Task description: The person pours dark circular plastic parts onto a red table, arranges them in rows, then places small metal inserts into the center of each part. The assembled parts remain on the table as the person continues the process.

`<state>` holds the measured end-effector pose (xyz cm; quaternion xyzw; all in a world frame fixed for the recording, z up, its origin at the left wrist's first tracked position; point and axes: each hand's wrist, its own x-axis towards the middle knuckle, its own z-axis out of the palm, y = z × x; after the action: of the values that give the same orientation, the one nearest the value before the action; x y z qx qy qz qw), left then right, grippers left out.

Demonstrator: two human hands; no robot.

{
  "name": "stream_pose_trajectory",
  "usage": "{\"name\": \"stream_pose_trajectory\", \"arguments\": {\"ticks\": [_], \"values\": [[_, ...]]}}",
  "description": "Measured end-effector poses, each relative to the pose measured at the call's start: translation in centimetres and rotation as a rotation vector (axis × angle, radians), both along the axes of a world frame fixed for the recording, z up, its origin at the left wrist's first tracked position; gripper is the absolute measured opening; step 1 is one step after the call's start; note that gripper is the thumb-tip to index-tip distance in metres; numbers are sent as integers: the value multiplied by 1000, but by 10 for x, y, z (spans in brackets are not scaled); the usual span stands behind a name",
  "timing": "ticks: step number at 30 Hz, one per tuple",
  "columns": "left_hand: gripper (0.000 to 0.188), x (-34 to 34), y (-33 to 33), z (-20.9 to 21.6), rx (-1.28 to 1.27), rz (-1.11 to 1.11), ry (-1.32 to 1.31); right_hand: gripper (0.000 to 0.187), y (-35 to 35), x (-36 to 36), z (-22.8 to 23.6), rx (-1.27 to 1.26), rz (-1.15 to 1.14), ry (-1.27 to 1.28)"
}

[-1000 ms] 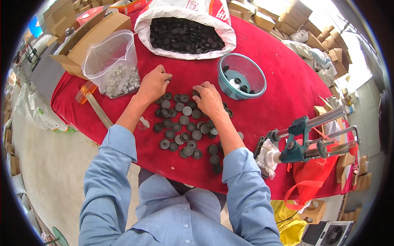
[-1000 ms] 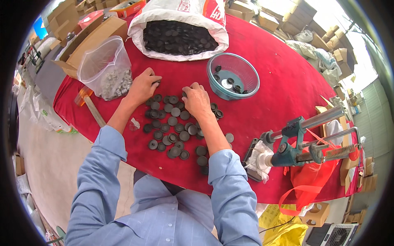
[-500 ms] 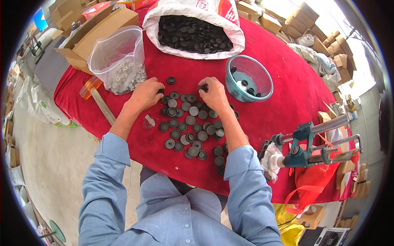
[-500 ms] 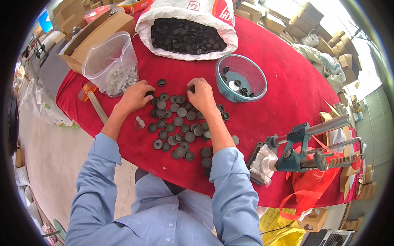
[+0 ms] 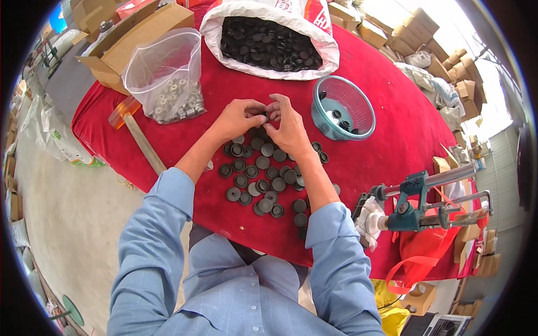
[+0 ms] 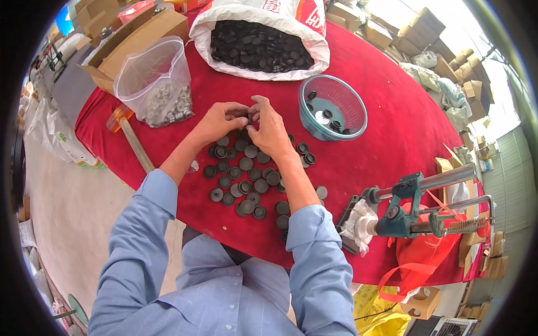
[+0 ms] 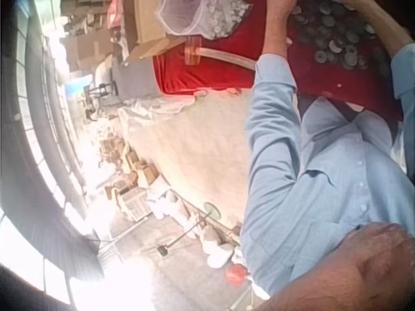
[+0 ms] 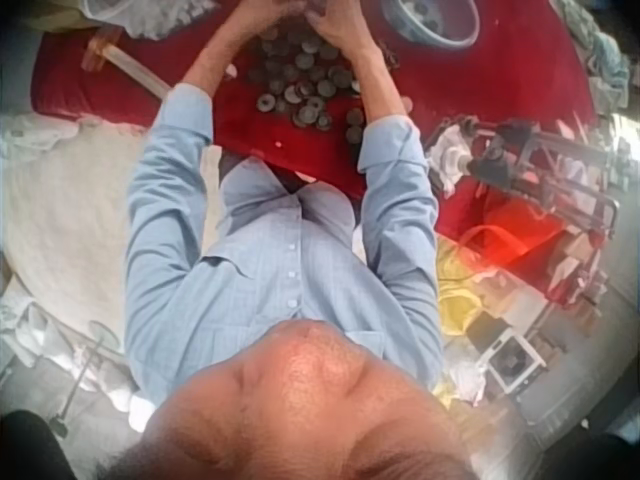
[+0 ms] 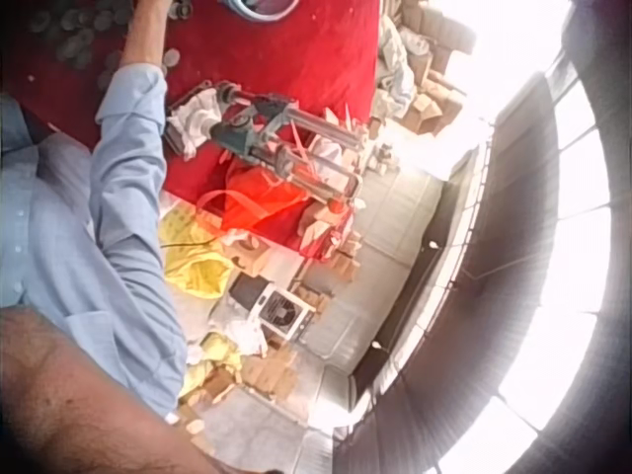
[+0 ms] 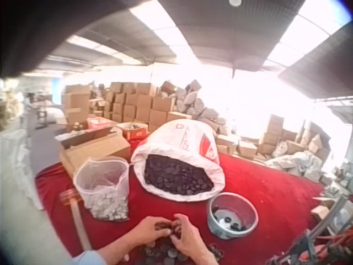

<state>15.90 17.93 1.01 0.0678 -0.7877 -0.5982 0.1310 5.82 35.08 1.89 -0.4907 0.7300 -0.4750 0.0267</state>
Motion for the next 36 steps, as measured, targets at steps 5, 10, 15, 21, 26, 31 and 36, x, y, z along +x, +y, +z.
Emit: {"name": "stream_pose_trajectory", "arguments": {"ticks": [5, 10, 15, 21, 26, 31, 36], "values": [[39, -9, -13, -4, 200, -56, -100, 64, 7, 0, 5, -61, 8, -40], [34, -16, -12, -11, -170, 65, -83, 42, 22, -23, -20, 123, -237, 51], [30, -9, -11, -22, -626, 237, 118, 31, 40, -14, -24, 127, -418, 370], [25, 35, -16, 1, -601, 116, 50, 20, 33, 15, -8, 163, -154, 172], [25, 65, -5, -6, -708, 29, -15, 21, 15, 14, -22, 219, -208, 197], [24, 67, -3, -6, -658, 50, -55, 22, 14, 4, -21, 345, -435, 395], [19, 65, -5, -6, -531, 42, -69, 20, 5, 14, -17, 178, -404, 308]]}}
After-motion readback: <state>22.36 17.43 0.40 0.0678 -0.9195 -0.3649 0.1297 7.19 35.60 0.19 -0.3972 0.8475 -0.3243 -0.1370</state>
